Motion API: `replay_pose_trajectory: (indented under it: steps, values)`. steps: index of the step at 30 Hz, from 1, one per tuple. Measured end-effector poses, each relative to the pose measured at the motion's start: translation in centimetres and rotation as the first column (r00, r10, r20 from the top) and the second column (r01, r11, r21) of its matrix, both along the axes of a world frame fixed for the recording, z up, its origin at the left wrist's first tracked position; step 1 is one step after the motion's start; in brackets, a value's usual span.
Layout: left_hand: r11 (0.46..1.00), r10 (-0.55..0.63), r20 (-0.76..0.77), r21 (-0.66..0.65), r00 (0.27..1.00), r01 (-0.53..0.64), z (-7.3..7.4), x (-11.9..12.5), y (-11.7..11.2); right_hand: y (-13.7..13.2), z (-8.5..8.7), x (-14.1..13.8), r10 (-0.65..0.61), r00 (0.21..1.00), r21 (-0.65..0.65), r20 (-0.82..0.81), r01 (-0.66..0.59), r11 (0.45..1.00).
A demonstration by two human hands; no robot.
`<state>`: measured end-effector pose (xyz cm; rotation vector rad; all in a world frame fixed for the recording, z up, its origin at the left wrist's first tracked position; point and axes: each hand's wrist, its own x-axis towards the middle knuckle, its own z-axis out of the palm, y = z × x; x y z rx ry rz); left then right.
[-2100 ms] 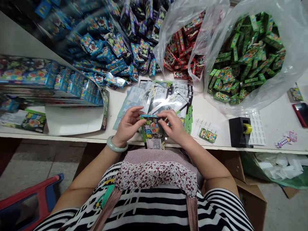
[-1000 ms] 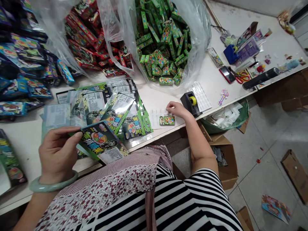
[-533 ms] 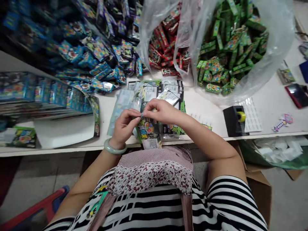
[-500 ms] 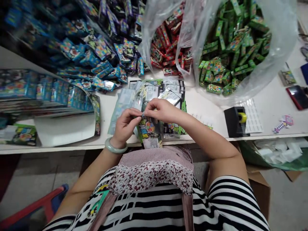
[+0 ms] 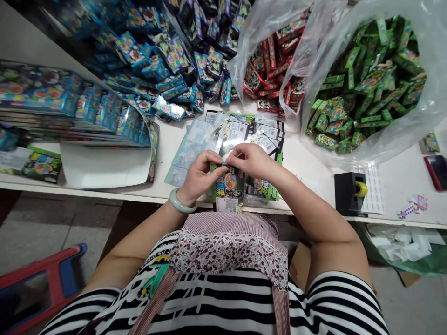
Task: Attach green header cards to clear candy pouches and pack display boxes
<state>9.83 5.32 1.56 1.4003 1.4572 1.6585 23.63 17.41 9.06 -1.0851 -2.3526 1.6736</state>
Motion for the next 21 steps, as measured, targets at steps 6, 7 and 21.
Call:
replay_pose_trajectory:
  steps: [6, 7, 21]
  values:
    - [0.998, -0.017, 0.008, -0.053, 1.0, 0.017, 0.5, 0.5, -0.4, 1.1, -1.3, 0.0, -0.054, 0.998, -0.229, 0.012, 0.056, 0.972]
    - [0.995, -0.022, 0.055, -0.095, 0.998, 0.028, 0.3, 0.7, -0.7, 1.3, -1.5, 0.0, -0.042, 0.999, -0.345, 0.016, 0.045, 0.937]
    - [0.928, 0.366, -0.354, 0.209, 0.861, -0.309, 8.8, -11.5, -13.9, -0.6, 2.1, -7.0, 0.015, 0.966, -0.359, -0.258, -0.11, 0.927]
